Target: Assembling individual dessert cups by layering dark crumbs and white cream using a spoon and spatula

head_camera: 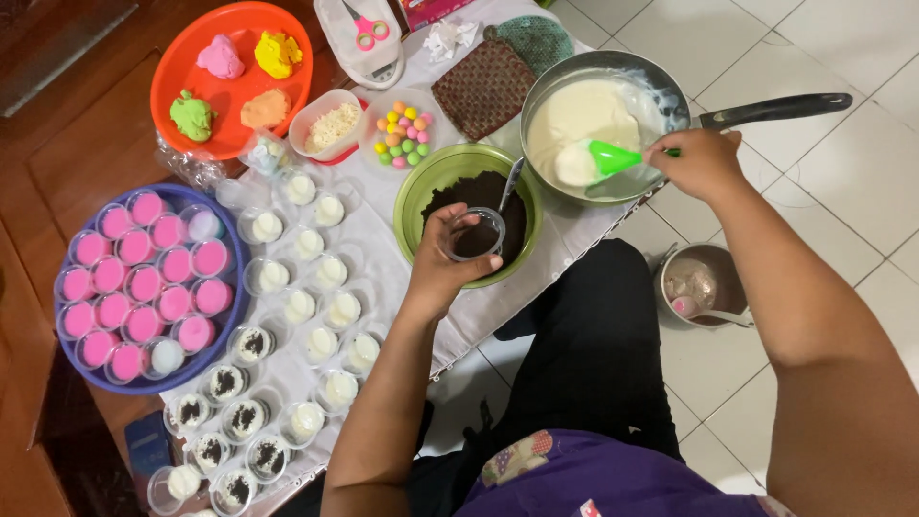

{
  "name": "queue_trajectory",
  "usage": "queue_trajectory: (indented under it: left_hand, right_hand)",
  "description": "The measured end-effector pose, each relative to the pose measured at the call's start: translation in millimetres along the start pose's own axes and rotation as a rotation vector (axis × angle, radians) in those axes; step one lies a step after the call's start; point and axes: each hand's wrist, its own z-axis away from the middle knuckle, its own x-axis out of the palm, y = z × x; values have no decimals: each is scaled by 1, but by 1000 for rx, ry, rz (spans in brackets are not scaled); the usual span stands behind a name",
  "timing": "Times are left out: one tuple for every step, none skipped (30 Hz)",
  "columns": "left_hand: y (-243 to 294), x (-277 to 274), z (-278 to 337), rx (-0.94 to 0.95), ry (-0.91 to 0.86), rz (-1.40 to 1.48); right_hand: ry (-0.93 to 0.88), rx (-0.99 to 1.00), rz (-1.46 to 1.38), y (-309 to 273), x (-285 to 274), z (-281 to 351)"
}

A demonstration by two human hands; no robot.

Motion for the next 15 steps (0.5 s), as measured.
queue_trajectory:
  left_hand:
    - [-1,0,-4,3,-1,0]
    - [-2,-1,-8,38,11,-50]
    - [-4,-1,-12,71,23,-97]
    - [-5,3,-17,72,21,-95]
    - [-6,7,-23,105,36,-161]
    - [-6,10,-28,138,51,-228]
    - [-8,16,-35,138,53,-225]
    - [-9,22,-42,129,63,-298]
    - [-10,27,-50,122,75,-371]
    - [-8,34,-59,124,78,-369]
    - [-7,42,-68,151,60,-445]
    - [-6,49,-78,177,41,-521]
    - [-14,54,-90,181,44,-517]
    - [-22,59,-103,231,42,-488]
    - [-29,64,-117,281,39,-458]
  right_hand:
    - [3,-1,1,1,-3,5]
    - [47,23,-128,1,-6,9]
    - [90,48,-255,3,-10,15]
    - [91,48,-253,6,-9,18]
    - [132,82,-312,9,-8,20]
    - [173,115,-371,11,-7,22]
    - [171,115,-368,10,-8,24]
    - [199,192,-446,9,-9,26]
    - [227,267,-524,7,-11,26]
    - [227,264,-522,7,-14,27]
    - [258,240,-573,7,-17,28]
    - [290,216,-624,7,-21,28]
    - [291,212,-620,4,-28,28]
    - [307,166,-634,1,-35,28]
    - [322,120,-646,-2,-42,28]
